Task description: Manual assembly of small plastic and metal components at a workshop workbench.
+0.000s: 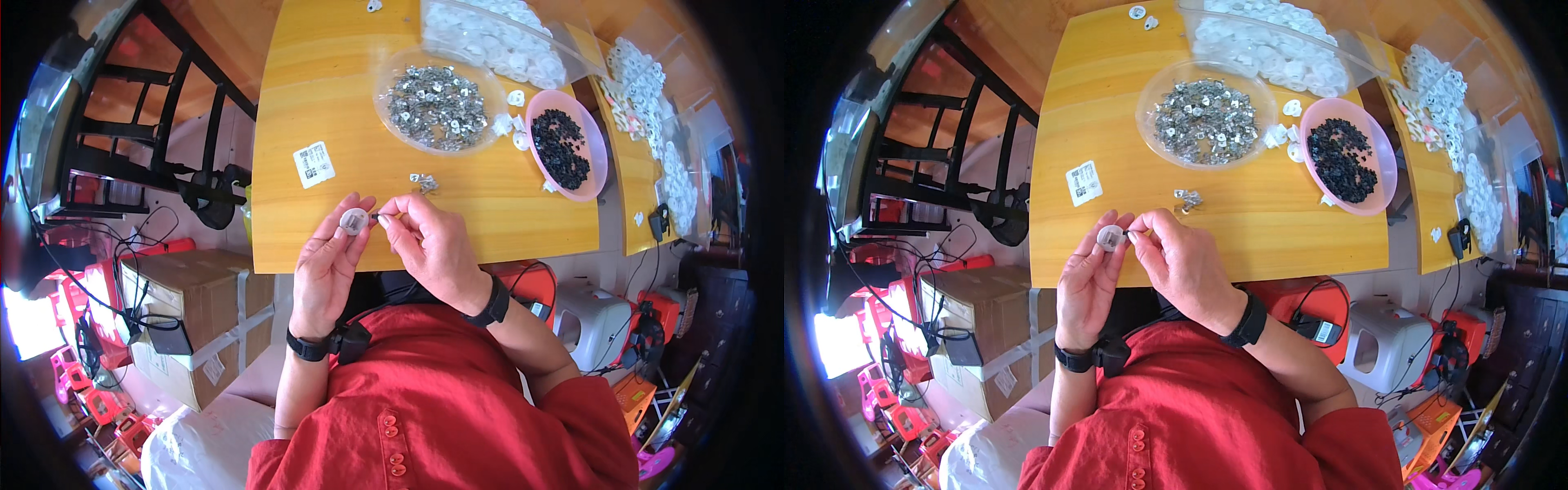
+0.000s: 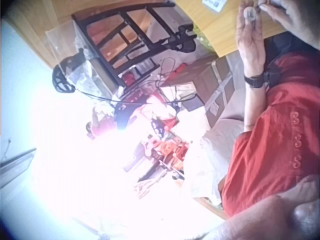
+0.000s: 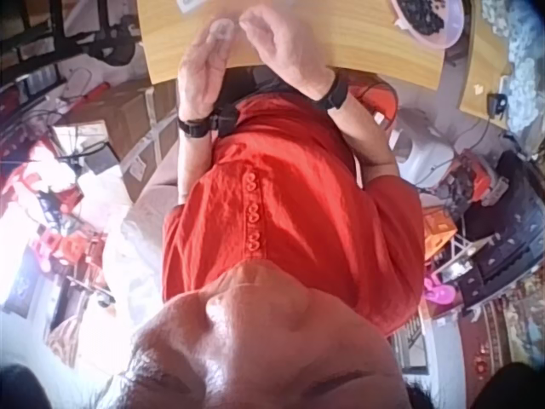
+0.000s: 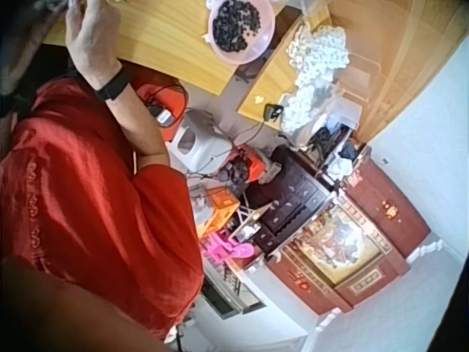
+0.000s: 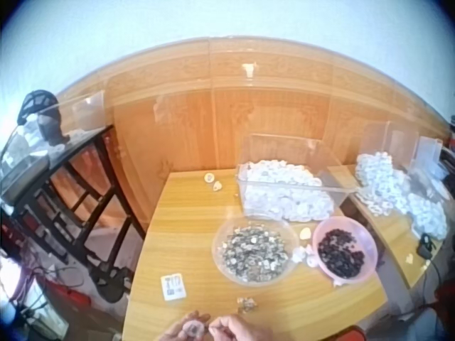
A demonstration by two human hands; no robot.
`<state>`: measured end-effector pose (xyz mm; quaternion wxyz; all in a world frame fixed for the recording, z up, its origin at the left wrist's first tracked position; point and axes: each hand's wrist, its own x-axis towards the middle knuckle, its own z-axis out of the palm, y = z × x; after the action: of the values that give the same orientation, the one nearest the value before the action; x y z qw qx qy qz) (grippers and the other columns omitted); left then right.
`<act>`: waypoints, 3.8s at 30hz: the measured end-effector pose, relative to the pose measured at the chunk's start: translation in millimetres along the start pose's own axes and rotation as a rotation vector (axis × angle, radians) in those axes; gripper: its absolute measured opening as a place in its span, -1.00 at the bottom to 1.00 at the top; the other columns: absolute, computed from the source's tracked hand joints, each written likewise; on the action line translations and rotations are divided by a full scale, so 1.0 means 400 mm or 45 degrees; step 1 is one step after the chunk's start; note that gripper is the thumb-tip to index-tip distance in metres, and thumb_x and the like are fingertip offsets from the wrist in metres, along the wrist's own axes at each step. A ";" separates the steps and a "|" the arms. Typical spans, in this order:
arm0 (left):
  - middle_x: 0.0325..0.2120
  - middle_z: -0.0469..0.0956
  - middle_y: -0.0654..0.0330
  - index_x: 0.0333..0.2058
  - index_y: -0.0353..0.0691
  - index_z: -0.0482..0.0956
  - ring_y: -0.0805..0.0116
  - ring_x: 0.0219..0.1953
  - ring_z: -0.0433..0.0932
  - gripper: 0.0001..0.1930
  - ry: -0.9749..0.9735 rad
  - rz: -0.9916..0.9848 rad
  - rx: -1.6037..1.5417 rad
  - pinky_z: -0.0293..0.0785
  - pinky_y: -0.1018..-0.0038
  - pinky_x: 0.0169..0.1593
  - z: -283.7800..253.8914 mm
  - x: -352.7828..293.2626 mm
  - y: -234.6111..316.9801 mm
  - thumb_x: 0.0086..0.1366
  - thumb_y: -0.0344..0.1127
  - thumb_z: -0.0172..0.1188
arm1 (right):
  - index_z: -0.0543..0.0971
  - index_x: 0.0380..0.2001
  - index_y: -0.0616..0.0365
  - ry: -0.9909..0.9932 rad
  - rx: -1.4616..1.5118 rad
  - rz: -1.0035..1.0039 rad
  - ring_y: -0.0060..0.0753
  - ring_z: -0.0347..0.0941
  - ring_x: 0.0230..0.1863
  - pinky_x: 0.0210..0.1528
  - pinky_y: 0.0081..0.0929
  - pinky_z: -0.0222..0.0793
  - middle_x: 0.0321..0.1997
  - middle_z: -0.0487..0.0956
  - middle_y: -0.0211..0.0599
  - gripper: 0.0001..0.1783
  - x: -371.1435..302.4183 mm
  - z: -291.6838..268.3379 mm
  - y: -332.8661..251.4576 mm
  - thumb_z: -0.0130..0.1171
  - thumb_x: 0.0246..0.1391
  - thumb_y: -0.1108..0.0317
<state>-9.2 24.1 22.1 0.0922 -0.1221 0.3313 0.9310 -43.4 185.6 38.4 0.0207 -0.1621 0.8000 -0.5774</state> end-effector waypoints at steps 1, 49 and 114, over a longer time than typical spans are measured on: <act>0.19 0.24 -0.12 0.21 -0.43 0.16 0.22 0.16 0.37 -0.55 -0.014 0.006 0.049 0.36 0.41 0.19 0.000 -0.002 0.000 0.39 -0.42 -0.13 | 0.44 -0.28 0.23 0.009 0.069 0.055 -0.09 0.53 -0.52 -0.50 -0.33 0.39 -0.47 0.57 -0.11 -0.88 -0.002 0.002 -0.001 0.10 0.11 0.46; -0.14 0.52 0.17 0.03 -0.32 0.38 0.42 -0.11 0.53 -0.70 -0.021 0.202 0.267 0.50 0.49 0.01 -0.054 -0.013 -0.034 0.32 -0.47 0.05 | 0.45 -0.27 0.19 0.050 -0.019 -0.229 -0.31 0.55 -0.57 -0.59 -0.50 0.38 -0.55 0.56 -0.22 -0.87 -0.002 0.064 -0.004 0.12 0.09 0.50; -0.09 0.46 0.26 0.13 -0.32 0.32 0.52 -0.10 0.44 -0.60 -0.153 0.316 -0.136 0.39 0.57 -0.03 -0.155 -0.236 0.031 0.39 -0.26 -0.02 | 0.49 -0.22 0.33 -1.091 0.881 0.566 -0.24 0.51 -0.60 -0.73 -0.35 0.37 -0.45 0.55 -0.11 -0.75 0.102 1.036 -0.631 0.02 0.07 0.38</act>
<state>87.8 -33.6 10.1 -0.0107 -0.0290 0.2877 0.9572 68.6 -276.8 141.7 0.5139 -0.1933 0.5002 -0.6696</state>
